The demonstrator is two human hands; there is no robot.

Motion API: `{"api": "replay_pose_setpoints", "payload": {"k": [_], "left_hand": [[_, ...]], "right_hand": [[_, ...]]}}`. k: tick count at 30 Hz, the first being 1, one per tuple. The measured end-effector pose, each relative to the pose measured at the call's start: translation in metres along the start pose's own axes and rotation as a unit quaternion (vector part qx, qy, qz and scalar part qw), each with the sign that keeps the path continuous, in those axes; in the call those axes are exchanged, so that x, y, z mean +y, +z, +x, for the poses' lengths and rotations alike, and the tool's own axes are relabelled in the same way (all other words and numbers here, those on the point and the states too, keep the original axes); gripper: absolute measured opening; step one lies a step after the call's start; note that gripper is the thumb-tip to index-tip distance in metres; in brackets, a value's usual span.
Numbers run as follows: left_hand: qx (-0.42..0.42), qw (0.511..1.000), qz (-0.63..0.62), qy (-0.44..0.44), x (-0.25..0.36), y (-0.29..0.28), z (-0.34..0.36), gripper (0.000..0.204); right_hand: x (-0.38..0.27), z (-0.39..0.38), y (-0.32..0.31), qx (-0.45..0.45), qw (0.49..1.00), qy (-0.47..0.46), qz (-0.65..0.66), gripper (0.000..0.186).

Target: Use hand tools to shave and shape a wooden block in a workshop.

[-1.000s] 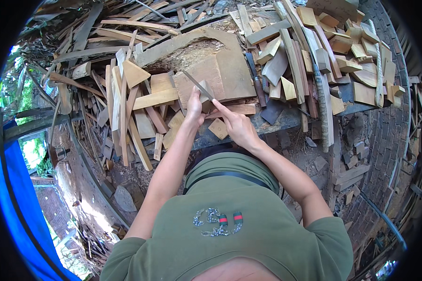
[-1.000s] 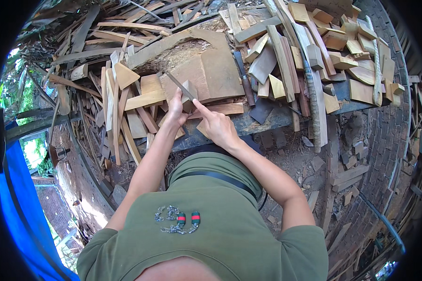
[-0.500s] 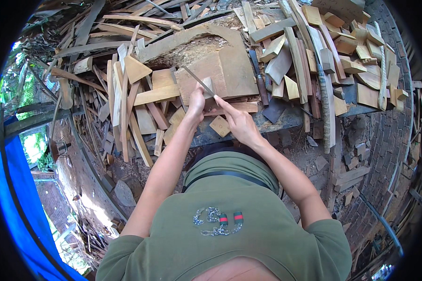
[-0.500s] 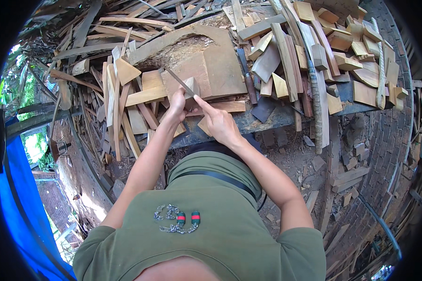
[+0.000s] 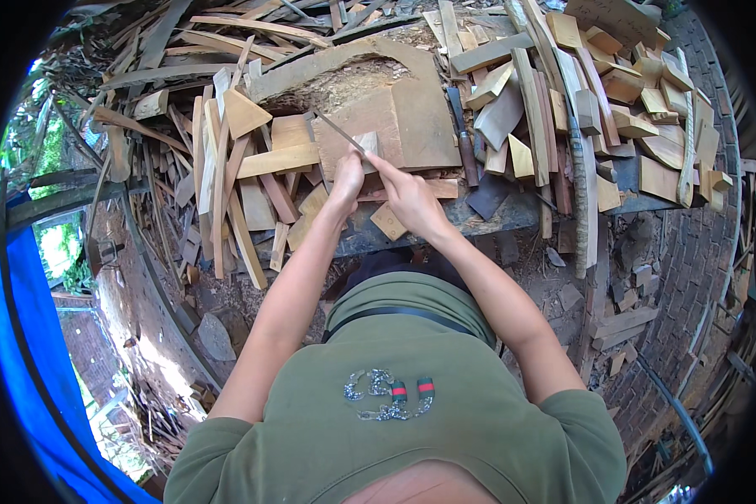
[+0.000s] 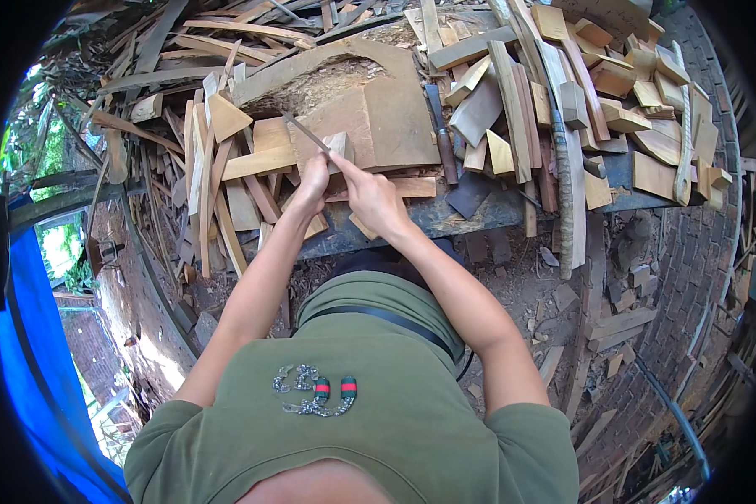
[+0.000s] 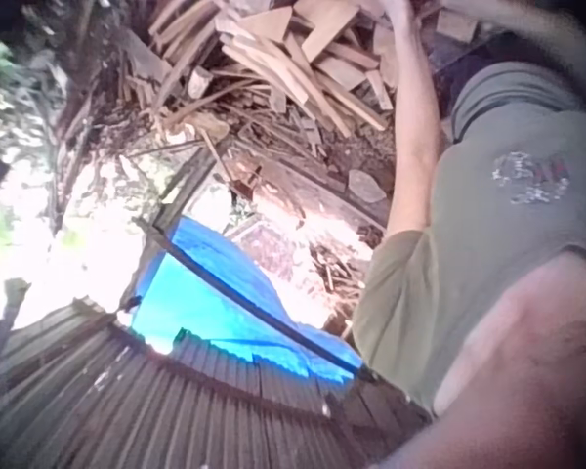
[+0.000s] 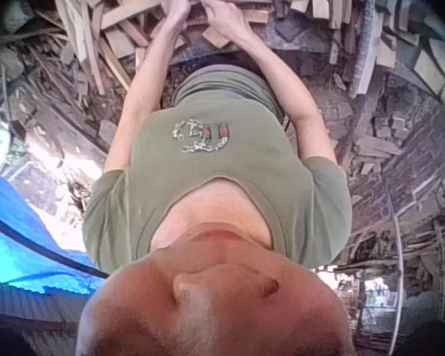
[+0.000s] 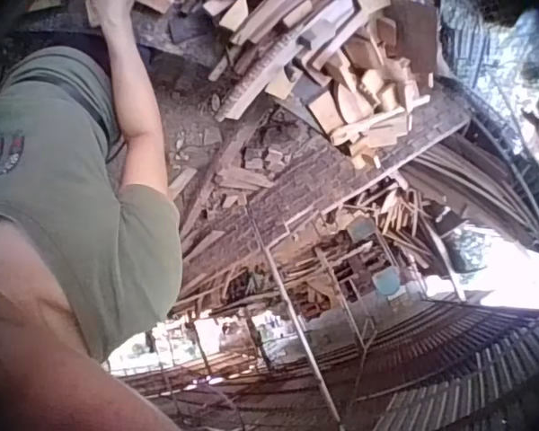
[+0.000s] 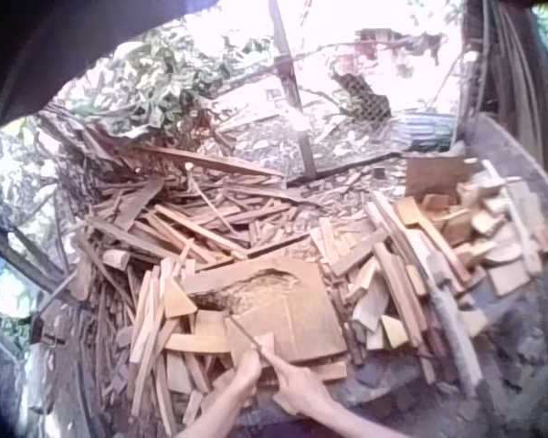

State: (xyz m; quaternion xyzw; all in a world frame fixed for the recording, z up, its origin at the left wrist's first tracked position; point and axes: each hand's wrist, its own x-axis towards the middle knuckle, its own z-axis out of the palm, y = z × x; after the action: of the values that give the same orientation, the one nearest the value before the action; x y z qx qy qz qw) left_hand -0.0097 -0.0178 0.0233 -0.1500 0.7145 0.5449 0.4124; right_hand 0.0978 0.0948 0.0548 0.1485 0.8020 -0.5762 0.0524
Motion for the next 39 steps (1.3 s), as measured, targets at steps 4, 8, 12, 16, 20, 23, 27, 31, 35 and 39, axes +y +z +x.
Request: {"api": "replay_pose_setpoints", "payload": {"k": [4,8,12,16,20,23,27,31,35,39], "left_hand": [[0.002,1.000,-0.022,-0.016,0.006,0.003,-0.003,0.044],[-0.016,0.994,-0.089,0.055,-0.025,0.005,-0.004,0.038],[0.000,0.989,-0.077,0.126,-0.026,0.010,-0.007,0.049],[-0.006,0.995,0.017,0.096,-0.009,0.004,-0.005,0.056],[-0.012,0.996,0.045,0.082,0.000,-0.002,-0.011,0.057],[-0.007,0.996,0.060,0.067,0.007,0.001,-0.010,0.058],[0.017,0.998,0.034,0.058,0.008,0.006,-0.008,0.052],[0.001,1.000,-0.012,0.018,0.014,0.011,-0.014,0.048],[0.015,0.999,-0.016,0.049,0.010,0.012,-0.003,0.052],[0.002,0.998,-0.045,0.054,0.014,0.019,-0.006,0.058]], "right_hand": [[0.005,0.022,0.014,0.001,0.998,0.023,-0.054,0.039],[0.029,0.018,0.018,0.018,0.979,0.000,0.201,0.042],[0.007,0.010,-0.002,-0.095,0.851,0.181,0.483,0.047],[0.010,0.010,0.003,-0.071,0.891,0.129,0.429,0.048],[0.011,0.011,-0.008,-0.044,0.852,0.160,0.496,0.048],[0.036,0.018,-0.014,-0.049,0.883,0.162,0.438,0.046],[0.028,0.010,0.010,0.090,0.995,-0.030,0.018,0.045],[0.003,-0.019,0.001,0.089,0.993,-0.065,0.049,0.045],[0.002,-0.004,0.000,0.082,0.996,-0.034,0.021,0.044],[0.024,0.023,0.005,0.111,0.994,0.003,-0.009,0.045]]}}
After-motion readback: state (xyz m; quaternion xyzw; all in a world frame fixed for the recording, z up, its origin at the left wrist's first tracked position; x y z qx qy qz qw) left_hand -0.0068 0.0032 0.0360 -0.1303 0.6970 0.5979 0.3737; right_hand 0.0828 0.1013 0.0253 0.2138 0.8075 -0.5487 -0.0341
